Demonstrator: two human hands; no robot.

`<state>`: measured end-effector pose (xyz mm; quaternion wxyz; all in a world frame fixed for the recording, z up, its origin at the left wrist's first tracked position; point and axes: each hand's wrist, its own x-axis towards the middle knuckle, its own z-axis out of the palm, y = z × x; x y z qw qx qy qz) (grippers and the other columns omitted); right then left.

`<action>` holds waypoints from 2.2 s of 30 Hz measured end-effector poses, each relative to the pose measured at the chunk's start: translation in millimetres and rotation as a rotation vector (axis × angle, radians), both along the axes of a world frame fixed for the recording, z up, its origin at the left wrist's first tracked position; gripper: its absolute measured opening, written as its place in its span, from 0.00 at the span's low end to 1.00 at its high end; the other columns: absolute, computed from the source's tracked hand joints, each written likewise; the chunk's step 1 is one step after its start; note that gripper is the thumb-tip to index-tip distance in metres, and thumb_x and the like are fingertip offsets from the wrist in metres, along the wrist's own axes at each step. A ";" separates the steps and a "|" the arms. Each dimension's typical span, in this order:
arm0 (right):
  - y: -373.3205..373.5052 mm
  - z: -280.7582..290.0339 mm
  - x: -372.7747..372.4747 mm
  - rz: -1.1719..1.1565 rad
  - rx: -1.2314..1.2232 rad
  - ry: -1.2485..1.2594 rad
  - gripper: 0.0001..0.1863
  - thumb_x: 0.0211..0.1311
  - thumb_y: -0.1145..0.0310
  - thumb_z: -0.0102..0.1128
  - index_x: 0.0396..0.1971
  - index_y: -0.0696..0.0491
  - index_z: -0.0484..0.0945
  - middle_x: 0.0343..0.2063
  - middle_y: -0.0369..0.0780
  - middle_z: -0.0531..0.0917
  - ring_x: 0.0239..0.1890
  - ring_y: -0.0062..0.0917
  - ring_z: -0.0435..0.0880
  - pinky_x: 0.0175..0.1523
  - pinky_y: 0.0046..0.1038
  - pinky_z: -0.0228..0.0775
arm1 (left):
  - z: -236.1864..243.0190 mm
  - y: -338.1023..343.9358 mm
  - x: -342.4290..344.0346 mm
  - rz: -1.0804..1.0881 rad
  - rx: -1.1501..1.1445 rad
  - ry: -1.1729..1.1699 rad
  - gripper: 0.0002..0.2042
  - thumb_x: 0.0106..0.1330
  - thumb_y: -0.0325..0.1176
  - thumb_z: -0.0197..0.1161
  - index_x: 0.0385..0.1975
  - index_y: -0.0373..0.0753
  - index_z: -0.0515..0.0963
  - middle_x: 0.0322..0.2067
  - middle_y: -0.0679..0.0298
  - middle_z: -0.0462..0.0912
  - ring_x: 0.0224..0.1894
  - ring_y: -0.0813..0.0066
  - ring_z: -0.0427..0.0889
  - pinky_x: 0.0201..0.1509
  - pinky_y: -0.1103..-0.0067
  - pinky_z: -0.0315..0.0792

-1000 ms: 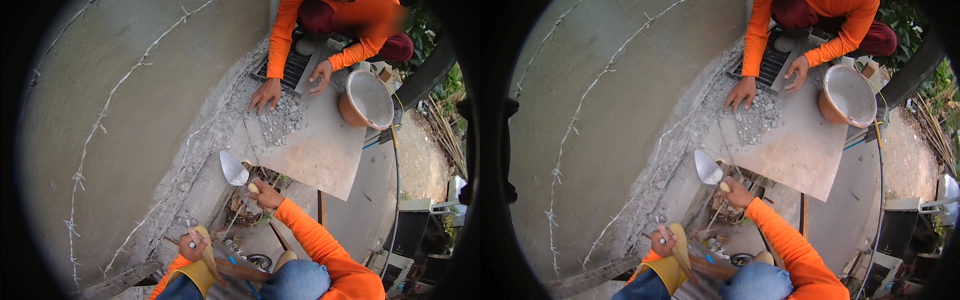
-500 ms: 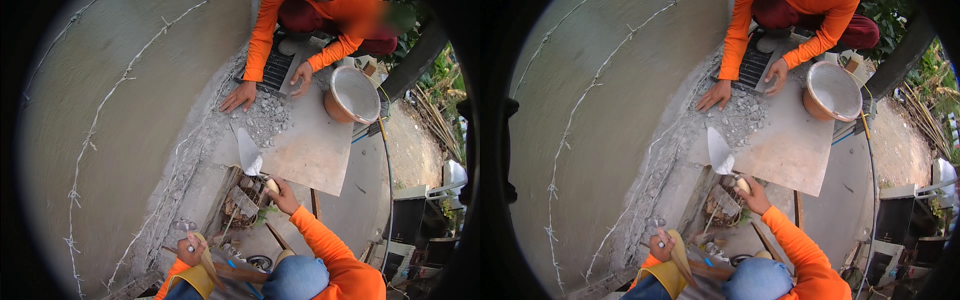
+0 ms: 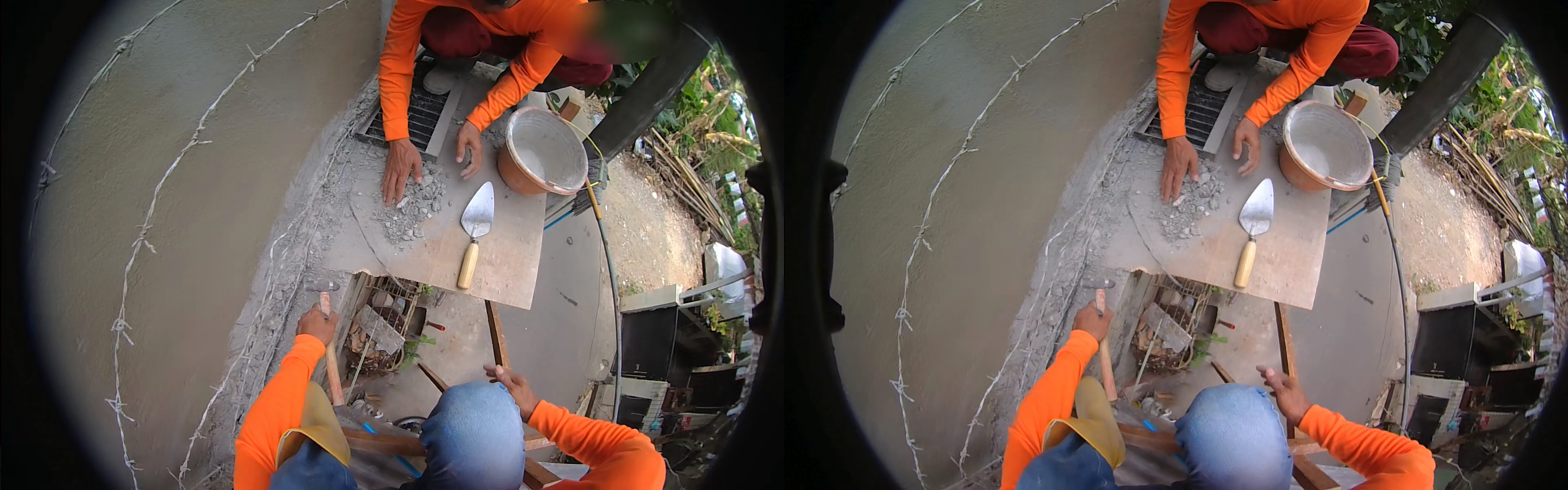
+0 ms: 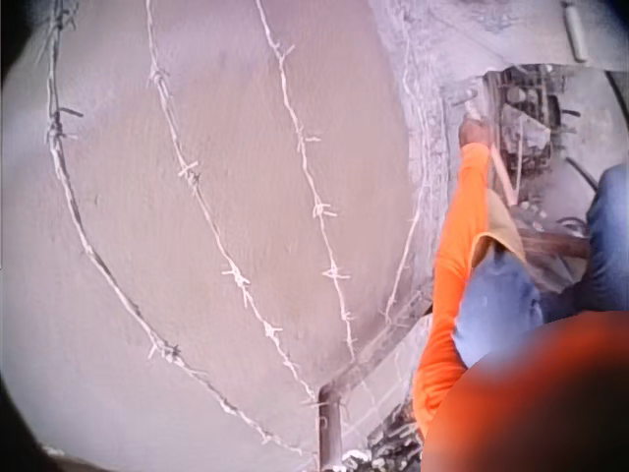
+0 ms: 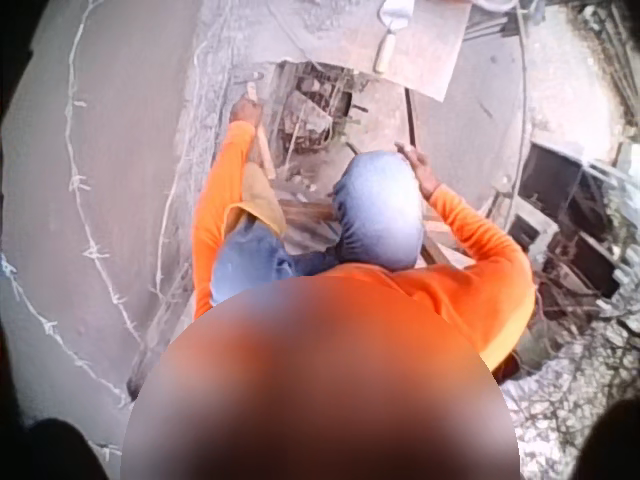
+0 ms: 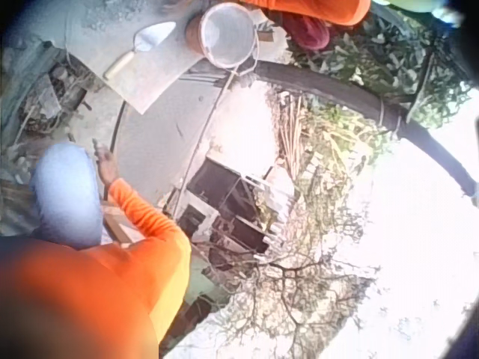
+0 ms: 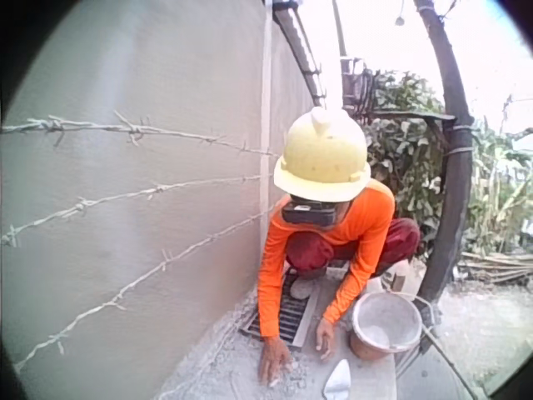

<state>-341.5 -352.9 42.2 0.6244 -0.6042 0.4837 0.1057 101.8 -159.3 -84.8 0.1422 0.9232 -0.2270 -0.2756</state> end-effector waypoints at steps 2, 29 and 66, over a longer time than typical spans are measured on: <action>55.0 45.7 -53.9 -0.304 0.247 0.323 0.40 0.78 0.35 0.29 0.70 0.52 0.70 0.59 0.45 0.80 0.60 0.35 0.78 0.65 0.39 0.69 | -16.6 -0.6 10.3 0.003 0.013 -0.015 0.26 0.64 0.49 0.62 0.51 0.30 0.76 0.42 0.38 0.85 0.48 0.37 0.83 0.57 0.54 0.75; 172.5 140.8 -158.3 -0.611 0.309 0.307 0.30 0.73 0.43 0.49 0.64 0.48 0.75 0.61 0.48 0.78 0.63 0.36 0.75 0.65 0.43 0.68 | -64.5 32.0 2.9 0.004 -0.208 -0.408 0.25 0.62 0.21 0.60 0.62 0.39 0.71 0.59 0.48 0.70 0.62 0.43 0.68 0.66 0.57 0.65; 311.7 645.3 -128.2 -0.138 -0.191 0.192 0.28 0.78 0.56 0.39 0.71 0.51 0.66 0.62 0.51 0.78 0.62 0.47 0.79 0.81 0.40 0.45 | 608.6 11.2 -352.9 -1.577 -0.093 0.771 0.23 0.77 0.53 0.49 0.62 0.48 0.79 0.62 0.55 0.79 0.66 0.54 0.74 0.73 0.67 0.63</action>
